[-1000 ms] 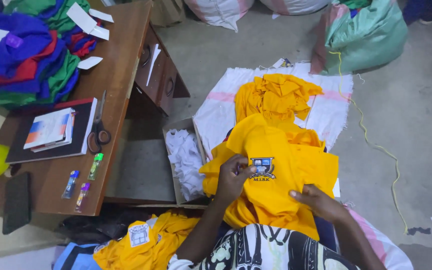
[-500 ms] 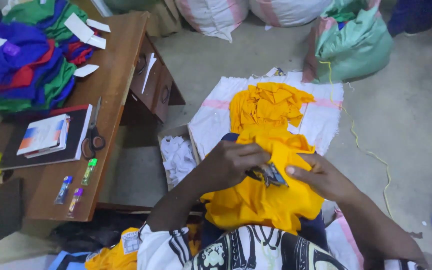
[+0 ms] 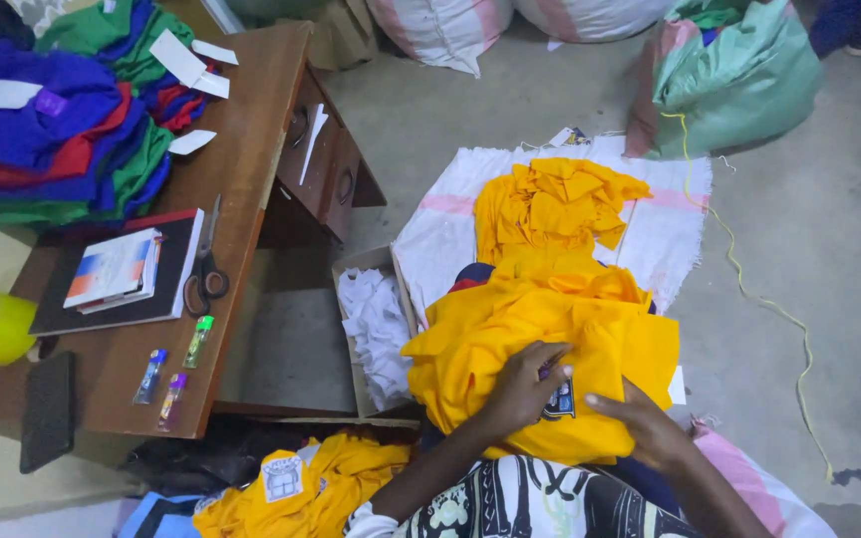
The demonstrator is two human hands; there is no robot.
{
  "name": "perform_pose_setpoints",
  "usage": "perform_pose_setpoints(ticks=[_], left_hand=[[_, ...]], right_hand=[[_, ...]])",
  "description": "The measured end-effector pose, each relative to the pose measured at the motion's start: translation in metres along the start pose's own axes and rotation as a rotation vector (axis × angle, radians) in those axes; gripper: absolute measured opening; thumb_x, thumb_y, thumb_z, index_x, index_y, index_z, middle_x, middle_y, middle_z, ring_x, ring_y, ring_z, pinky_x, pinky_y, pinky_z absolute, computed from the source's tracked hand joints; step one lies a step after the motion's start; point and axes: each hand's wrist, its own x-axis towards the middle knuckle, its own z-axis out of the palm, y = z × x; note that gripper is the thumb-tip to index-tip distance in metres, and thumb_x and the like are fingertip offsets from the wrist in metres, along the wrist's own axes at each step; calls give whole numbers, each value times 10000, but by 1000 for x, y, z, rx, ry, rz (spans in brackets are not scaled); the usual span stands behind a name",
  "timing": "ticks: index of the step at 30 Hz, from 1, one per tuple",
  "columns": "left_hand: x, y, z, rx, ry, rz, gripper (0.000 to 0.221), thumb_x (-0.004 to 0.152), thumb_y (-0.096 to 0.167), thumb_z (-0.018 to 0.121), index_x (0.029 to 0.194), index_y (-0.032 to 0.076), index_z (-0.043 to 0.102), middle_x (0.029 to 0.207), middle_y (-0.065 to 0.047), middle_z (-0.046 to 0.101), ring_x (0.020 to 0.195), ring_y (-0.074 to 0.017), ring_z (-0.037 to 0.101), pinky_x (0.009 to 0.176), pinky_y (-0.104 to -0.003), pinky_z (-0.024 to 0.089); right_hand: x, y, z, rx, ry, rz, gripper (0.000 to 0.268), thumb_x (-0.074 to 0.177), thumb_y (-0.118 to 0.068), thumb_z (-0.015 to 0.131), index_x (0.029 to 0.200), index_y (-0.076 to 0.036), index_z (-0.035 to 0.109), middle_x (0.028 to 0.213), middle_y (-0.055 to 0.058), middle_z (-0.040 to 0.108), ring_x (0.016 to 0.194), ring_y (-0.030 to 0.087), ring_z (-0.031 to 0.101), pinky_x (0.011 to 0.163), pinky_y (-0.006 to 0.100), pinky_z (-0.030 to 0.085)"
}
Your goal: Trimming loose threads on shirts and cutting large pieces of yellow fabric using scissors and a thread burner.
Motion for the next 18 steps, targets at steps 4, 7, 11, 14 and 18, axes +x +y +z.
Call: perform_pose_setpoints(ticks=[4,7,11,14,18], left_hand=[[8,-2,-32,-39,104,-41,437,1021,234,591,1400,17,609,1268,-152,673,1042,-260,648,947,-363,532],[5,-8,-51,51,-74,-49,415,915,329,745,1228,57,765,949,-50,603,802,-182,553,732,-308,466],[-5,14,-82,-161,48,208,67,910,70,760,894,33,706,856,2,581,703,-113,496,666,-260,419],[-21,42,-81,-30,124,368,47,891,18,768,925,8,738,894,-44,612,695,-158,541,634,-292,435],[-20,73,-70,202,308,570,140,878,-41,779,968,-1,680,884,-74,589,650,-178,544,562,-307,442]], right_hand=[[-14,-4,6,-608,218,-206,510,842,-23,808,1308,59,617,1038,223,799,825,286,765,710,395,621],[-25,-14,-16,-1060,-136,-583,278,788,-242,874,1032,-116,831,934,-1,927,796,156,871,708,307,639],[-14,-36,-8,-1022,160,-704,718,567,-236,996,1201,-69,705,1296,118,591,1211,279,549,1017,409,439],[-18,-55,-8,-814,29,-635,1166,447,-174,1018,1438,-138,405,1510,224,535,1381,369,563,1126,481,459],[24,-15,-54,-1300,-82,-259,1372,378,-575,1140,1477,-17,538,1519,141,584,1368,265,618,1171,351,471]])
